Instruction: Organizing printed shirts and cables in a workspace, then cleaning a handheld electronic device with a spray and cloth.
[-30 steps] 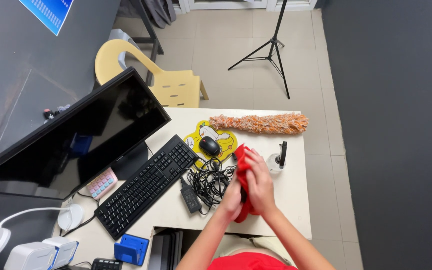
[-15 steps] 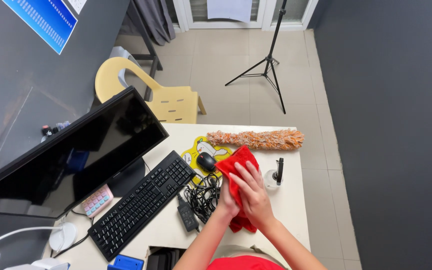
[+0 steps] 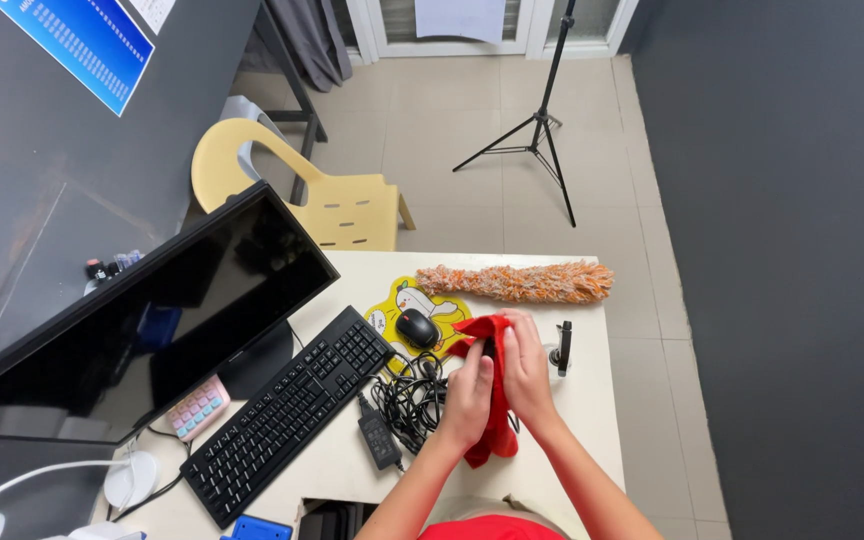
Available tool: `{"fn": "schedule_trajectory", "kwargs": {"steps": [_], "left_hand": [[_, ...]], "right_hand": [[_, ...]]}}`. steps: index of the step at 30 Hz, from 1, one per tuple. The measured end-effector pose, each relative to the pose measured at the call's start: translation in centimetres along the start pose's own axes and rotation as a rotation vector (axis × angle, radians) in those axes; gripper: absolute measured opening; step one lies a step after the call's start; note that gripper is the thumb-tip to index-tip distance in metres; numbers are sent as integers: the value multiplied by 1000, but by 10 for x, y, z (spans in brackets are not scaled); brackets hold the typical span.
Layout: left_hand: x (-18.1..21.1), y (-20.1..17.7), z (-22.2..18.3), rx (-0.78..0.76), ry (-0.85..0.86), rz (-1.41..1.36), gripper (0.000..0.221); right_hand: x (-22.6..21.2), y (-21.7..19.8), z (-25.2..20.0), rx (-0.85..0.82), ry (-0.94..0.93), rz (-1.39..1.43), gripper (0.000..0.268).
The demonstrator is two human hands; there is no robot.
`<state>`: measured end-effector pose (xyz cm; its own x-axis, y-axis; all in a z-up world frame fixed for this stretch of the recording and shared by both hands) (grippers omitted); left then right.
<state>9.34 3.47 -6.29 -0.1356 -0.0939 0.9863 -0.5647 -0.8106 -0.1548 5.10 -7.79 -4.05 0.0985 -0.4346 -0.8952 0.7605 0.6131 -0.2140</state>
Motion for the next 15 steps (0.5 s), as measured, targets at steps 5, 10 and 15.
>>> {"fn": "schedule_trajectory", "kwargs": {"steps": [5, 10, 15], "left_hand": [[0, -5, -6, -4, 115, -11, 66], [-2, -8, -7, -64, 44, -114, 57], [-4, -9, -7, -151, 48, -362, 57]], "right_hand": [[1, -1, 5, -78, 311, 209, 35], [39, -4, 4, -111, 513, 475, 31], [50, -12, 4, -98, 764, 608, 30]]}}
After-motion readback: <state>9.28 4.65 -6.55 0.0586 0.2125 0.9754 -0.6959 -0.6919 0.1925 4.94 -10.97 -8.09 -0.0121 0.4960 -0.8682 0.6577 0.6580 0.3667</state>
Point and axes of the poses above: each hand's wrist, its own z-axis towards the middle knuckle, its own y-axis out of the palm, x = y × z, the point moved 3 cm from there along z, towards the middle knuckle, and after that the axes turned 6 degrees about x, right-handed, at the moved point
